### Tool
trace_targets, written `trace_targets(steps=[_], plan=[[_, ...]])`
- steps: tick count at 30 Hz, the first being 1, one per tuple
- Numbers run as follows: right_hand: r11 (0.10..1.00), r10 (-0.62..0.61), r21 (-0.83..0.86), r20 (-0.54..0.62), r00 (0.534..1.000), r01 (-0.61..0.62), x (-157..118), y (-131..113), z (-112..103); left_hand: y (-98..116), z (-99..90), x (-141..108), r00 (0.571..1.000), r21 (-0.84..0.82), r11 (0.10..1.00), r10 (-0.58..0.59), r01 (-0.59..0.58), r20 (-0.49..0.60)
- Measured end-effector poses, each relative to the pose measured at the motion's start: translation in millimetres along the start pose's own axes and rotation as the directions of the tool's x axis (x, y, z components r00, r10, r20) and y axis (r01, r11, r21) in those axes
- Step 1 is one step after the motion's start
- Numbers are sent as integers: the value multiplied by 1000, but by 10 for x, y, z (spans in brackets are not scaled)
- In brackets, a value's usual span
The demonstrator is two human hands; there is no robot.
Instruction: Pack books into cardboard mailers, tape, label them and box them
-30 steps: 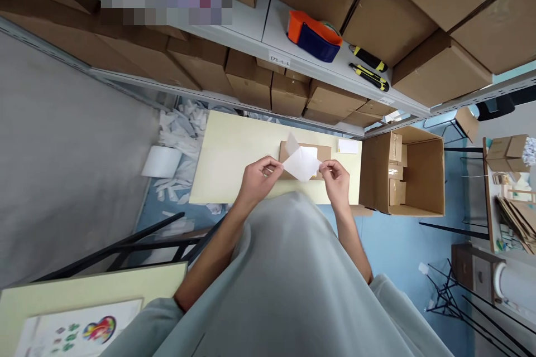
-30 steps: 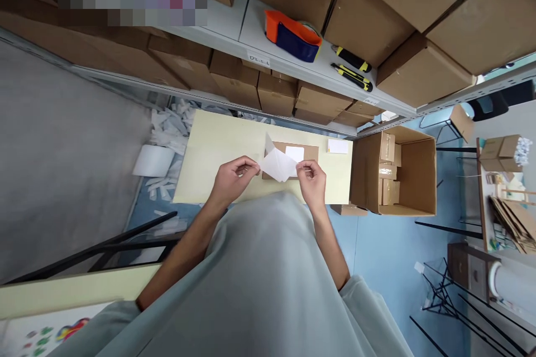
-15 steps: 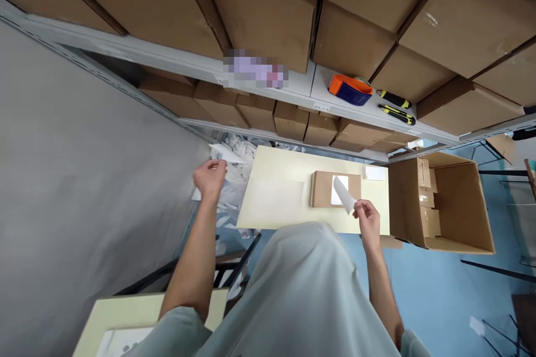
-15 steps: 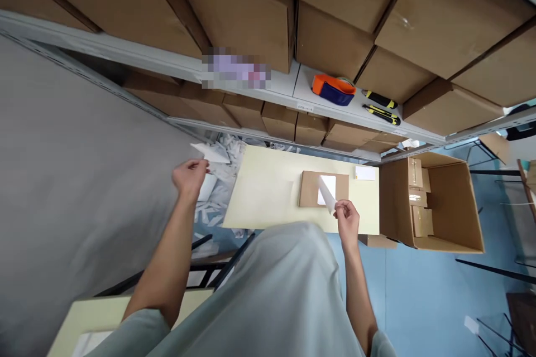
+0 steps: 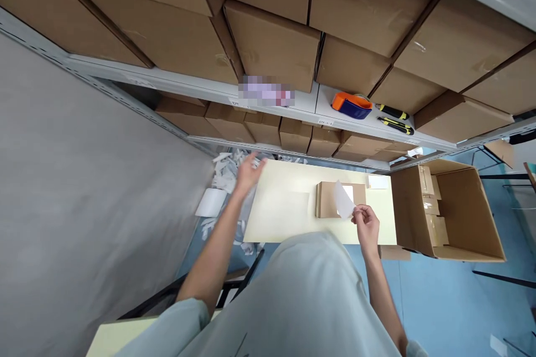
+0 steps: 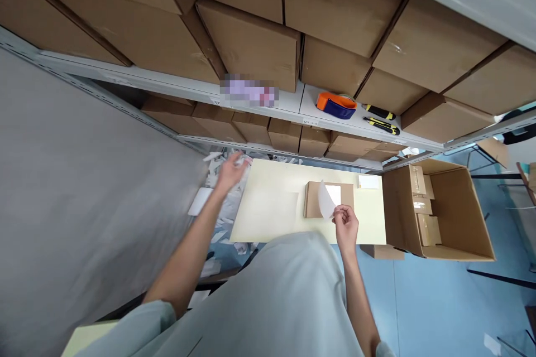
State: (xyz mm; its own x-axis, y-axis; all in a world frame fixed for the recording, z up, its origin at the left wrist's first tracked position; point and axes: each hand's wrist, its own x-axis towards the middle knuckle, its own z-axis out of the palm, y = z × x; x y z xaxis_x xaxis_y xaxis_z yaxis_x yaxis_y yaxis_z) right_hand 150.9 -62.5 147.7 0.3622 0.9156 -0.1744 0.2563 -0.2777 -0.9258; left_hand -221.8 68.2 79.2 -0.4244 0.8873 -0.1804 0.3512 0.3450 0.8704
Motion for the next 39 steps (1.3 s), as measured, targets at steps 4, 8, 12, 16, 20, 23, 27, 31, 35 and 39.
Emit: trace_targets(steps=[4, 8, 12, 16, 20, 23, 27, 31, 35, 39], plan=[[973, -151, -177, -4, 988, 148, 4, 2, 45, 290, 779, -901, 898, -373, 922, 76, 102, 433], [858, -395, -323, 85, 915, 400, -21, 14, 66, 605, 1164, -1638, 846, -497, 831, 63, 249, 529], [701, -557, -378, 240, 795, 605, -55, 82, 50, 760, 1196, -1922, 868, -554, 772, 5, 312, 497], [596, -619, -392, 332, 712, 701, -69, 164, -11, 771, 1221, -1997, 889, -539, 778, -55, 324, 454], [593, -632, -330, 375, 679, 734, -50, 221, -96, 800, 1343, -2078, 907, -523, 792, -90, 316, 412], [625, -613, -276, 406, 678, 730, -30, 259, -174, 868, 1455, -2157, 914, -493, 812, -119, 314, 387], [697, -544, -214, 464, 699, 684, 51, 288, -338, 956, 1558, -2219, 928, -473, 830, -131, 295, 349], [833, -445, -167, 362, 819, 527, 301, 263, -579, 1023, 1584, -2226, 939, -460, 853, -94, 248, 331], [943, -284, -85, 296, 912, 321, 640, 243, -746, 1104, 1604, -2242, 923, -429, 871, -66, 238, 379], [995, -80, 87, 379, 922, 51, 857, 297, -749, 1191, 1647, -2266, 901, -421, 874, -44, 243, 431]])
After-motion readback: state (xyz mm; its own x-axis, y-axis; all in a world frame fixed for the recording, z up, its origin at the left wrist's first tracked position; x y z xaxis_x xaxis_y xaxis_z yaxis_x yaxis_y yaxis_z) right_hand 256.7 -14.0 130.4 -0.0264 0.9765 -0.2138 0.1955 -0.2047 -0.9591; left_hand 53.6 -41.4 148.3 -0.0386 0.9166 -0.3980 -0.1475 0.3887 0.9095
